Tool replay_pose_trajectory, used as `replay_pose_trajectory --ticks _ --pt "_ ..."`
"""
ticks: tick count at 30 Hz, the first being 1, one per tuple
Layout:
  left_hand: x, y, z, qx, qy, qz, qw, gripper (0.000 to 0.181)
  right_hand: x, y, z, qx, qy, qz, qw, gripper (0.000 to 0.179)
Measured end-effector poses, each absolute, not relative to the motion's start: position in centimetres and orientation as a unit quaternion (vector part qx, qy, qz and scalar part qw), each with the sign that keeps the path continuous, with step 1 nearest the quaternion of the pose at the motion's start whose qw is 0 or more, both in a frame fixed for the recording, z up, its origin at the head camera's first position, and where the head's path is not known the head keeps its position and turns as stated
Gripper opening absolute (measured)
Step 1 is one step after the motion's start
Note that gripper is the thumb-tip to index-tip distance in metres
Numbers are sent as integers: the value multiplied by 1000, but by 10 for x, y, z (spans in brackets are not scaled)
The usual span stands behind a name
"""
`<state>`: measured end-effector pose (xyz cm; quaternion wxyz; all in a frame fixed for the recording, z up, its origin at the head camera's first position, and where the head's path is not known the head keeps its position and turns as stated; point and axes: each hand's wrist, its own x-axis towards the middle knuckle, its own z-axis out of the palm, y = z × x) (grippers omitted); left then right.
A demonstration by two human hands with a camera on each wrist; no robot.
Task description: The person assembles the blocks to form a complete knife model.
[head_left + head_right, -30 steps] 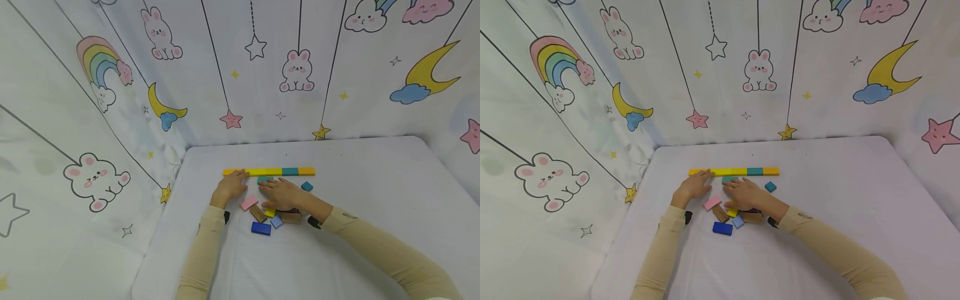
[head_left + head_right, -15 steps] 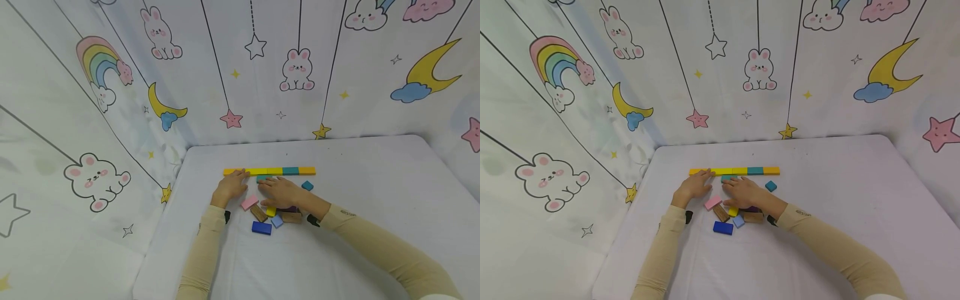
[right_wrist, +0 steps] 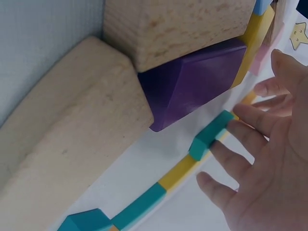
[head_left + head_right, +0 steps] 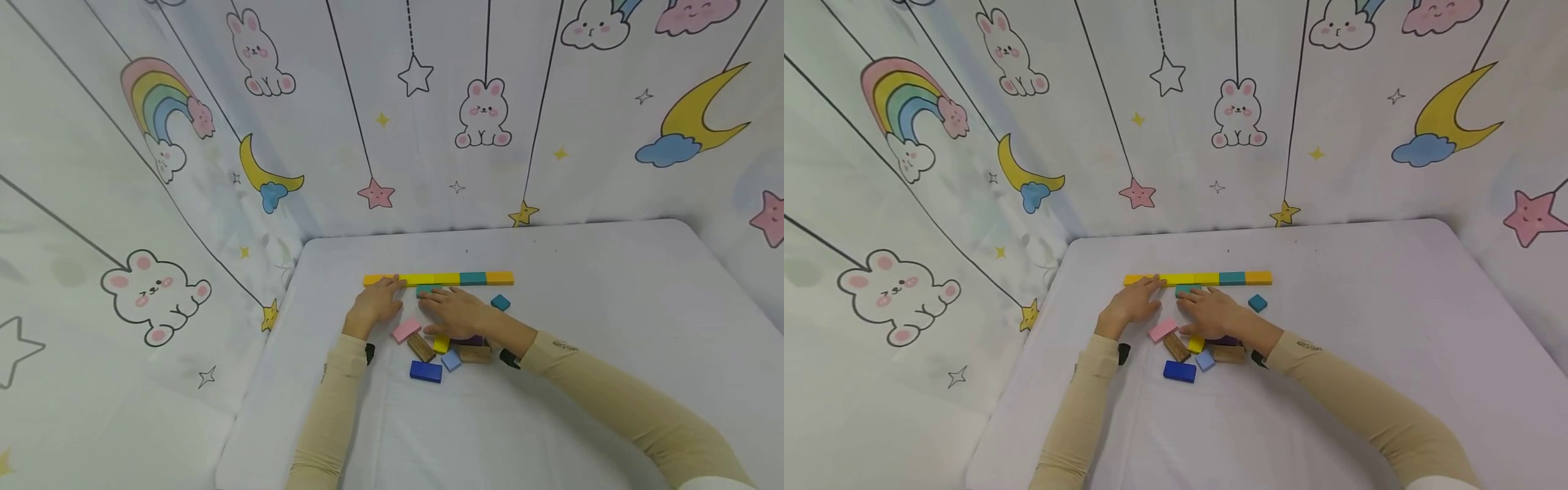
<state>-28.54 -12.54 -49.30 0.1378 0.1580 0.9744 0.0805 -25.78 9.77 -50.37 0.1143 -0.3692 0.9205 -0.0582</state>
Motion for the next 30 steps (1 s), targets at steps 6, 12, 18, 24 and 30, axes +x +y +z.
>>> replay_pose_trajectory --ticks 6,12,18,24,30 --pt "-285 -126 -493 158 974 86 138 56 -259 97 -506 -372 920 -58 111 70" --pt "-286 -126 -493 156 975 87 136 56 -260 95 -507 -372 920 -61 103 70" --pt "-287 -126 -494 157 975 80 133 56 -260 95 -504 -372 920 -60 105 70" --pt "-286 -126 -494 158 974 88 136 56 -260 95 -505 -373 920 -62 102 71" --pt "-285 -126 -493 158 973 93 137 56 -261 95 -508 -373 921 -60 95 71"
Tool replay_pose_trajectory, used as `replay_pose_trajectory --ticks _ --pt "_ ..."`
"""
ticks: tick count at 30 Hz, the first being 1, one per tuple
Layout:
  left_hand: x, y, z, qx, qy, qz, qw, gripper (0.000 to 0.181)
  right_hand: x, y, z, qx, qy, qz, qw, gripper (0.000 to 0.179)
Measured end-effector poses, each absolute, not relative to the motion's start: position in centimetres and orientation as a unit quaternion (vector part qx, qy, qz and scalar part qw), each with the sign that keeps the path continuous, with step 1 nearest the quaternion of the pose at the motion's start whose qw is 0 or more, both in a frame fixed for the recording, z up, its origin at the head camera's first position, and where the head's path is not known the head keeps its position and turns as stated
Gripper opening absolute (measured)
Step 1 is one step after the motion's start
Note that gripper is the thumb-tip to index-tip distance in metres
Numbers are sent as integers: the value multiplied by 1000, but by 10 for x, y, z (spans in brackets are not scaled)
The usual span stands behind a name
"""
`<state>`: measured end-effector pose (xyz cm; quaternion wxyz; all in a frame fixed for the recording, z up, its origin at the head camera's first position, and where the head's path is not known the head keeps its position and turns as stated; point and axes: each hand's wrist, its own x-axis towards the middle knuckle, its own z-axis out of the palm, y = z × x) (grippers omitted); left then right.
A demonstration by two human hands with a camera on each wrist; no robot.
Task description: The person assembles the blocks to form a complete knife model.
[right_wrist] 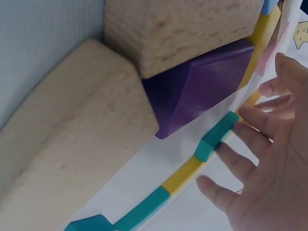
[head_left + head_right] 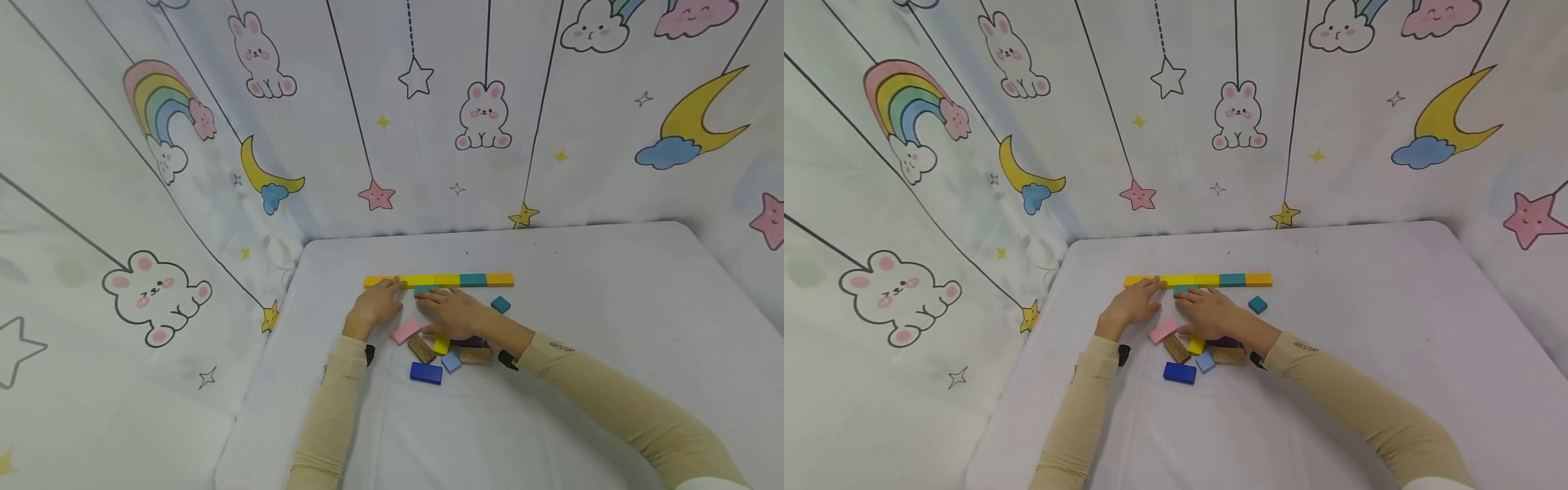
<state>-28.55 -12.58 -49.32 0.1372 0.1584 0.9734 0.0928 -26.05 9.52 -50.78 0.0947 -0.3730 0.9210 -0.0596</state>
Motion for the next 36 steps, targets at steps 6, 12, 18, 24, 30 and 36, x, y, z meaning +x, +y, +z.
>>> replay_pose_trajectory --ticks 6,12,18,24,30,36 --pt "-286 -127 -493 158 974 92 136 56 -263 92 -508 -371 922 -65 88 69" --pt "-285 -126 -495 157 974 88 136 57 -264 91 -506 -356 927 -64 98 72" --pt "-285 -127 -495 158 975 82 130 57 -264 91 -504 -356 927 -66 96 74" --pt "-285 -126 -495 158 975 84 130 56 -259 97 -502 -354 929 -70 84 74" --pt "-285 -125 -495 156 975 84 131 56 -245 108 -500 -350 931 -74 76 71" --pt "-285 -125 -496 155 976 79 129 57 -228 118 -495 -359 926 -79 81 68"
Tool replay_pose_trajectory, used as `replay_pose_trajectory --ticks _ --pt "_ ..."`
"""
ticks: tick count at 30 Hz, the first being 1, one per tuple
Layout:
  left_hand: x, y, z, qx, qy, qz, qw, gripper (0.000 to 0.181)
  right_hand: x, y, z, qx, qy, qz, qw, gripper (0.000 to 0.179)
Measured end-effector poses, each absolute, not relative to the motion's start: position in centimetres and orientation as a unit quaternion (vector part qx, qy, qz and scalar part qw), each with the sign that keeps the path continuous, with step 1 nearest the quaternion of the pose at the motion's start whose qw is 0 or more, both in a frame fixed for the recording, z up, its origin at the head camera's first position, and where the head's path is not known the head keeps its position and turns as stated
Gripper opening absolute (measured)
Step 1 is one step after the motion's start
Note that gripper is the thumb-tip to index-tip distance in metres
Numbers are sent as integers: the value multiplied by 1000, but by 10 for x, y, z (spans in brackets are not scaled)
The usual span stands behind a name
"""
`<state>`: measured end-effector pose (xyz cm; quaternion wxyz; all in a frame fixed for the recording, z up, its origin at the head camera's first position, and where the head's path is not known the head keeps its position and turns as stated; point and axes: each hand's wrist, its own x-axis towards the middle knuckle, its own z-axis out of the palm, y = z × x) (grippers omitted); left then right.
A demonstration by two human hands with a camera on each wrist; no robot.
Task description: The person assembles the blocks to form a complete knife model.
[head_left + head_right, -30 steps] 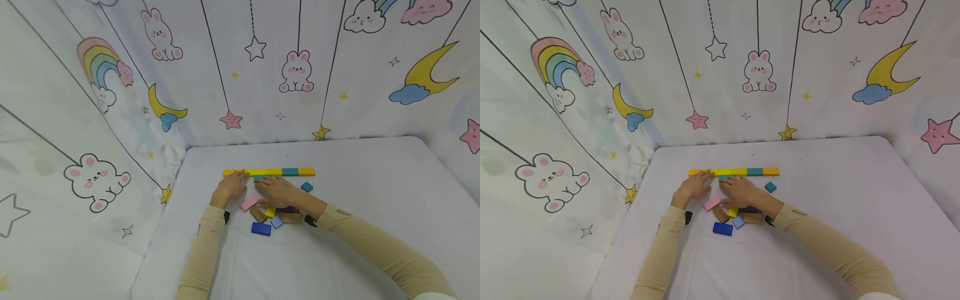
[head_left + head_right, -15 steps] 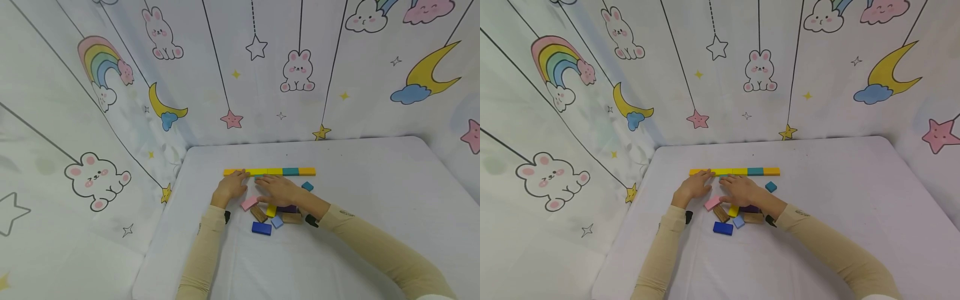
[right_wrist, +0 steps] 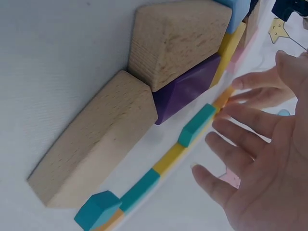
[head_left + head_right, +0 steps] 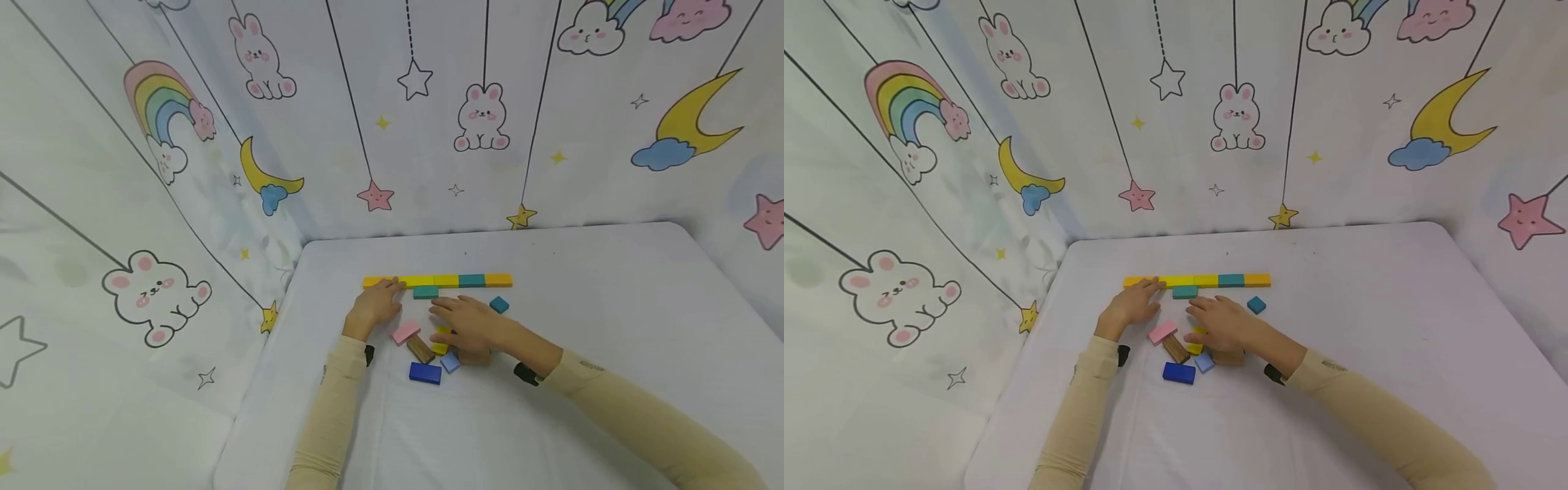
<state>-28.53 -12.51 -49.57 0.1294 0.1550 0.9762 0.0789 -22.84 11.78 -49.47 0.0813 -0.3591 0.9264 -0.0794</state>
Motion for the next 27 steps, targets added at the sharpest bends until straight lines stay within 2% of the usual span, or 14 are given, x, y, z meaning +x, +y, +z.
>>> replay_pose_trajectory --ticks 7,12,21,27 --pt "-286 -126 -498 154 976 81 131 56 -214 125 -493 -352 924 -106 109 69" --pt "-284 -126 -496 158 975 83 130 56 -206 131 -499 -367 919 -97 107 67" --pt "-283 -126 -496 158 976 77 131 57 -197 137 -507 -403 903 -95 114 51" --pt "-283 -126 -497 161 976 76 127 56 -195 139 -509 -407 902 -98 104 56"
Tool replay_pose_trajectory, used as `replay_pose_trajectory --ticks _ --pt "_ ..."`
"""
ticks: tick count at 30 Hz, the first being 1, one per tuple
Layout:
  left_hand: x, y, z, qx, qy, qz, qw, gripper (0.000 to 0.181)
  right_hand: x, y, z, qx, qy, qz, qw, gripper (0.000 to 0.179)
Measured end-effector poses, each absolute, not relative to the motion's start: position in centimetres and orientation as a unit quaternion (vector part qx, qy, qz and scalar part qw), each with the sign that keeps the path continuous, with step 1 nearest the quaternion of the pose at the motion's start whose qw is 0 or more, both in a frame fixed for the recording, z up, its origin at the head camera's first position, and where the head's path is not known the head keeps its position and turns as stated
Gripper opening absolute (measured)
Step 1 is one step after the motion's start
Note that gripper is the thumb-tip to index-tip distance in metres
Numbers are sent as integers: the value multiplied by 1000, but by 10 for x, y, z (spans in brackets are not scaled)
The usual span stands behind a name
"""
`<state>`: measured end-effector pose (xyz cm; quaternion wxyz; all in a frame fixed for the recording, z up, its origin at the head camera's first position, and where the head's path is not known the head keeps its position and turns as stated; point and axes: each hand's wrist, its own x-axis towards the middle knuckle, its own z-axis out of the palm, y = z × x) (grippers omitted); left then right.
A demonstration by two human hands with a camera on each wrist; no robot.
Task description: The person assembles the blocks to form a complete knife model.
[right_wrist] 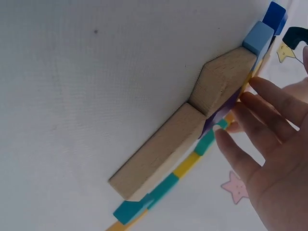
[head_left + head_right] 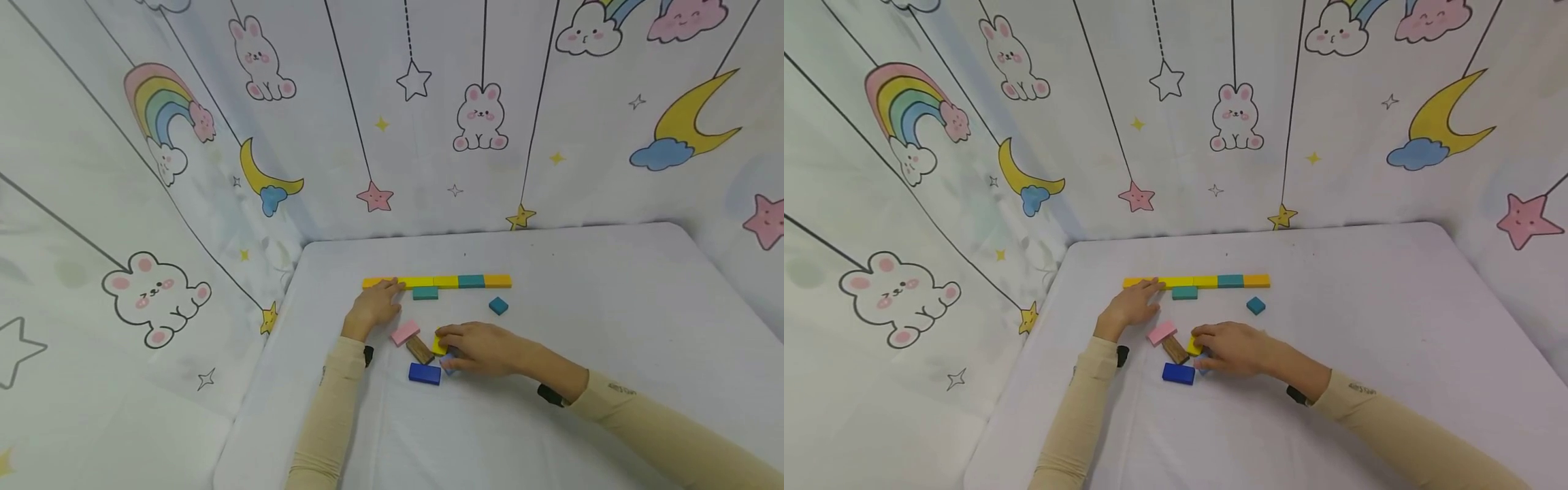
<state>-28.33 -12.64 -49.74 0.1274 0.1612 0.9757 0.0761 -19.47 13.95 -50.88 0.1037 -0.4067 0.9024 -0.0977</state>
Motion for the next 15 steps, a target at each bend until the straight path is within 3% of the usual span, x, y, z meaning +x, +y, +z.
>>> replay_pose_trajectory --ticks 7,15 --pt "-284 -127 -499 160 975 81 127 56 -194 142 -515 -405 907 -82 81 63" --pt "-284 -127 -499 158 977 75 122 57 -198 144 -517 -408 905 -98 74 49"
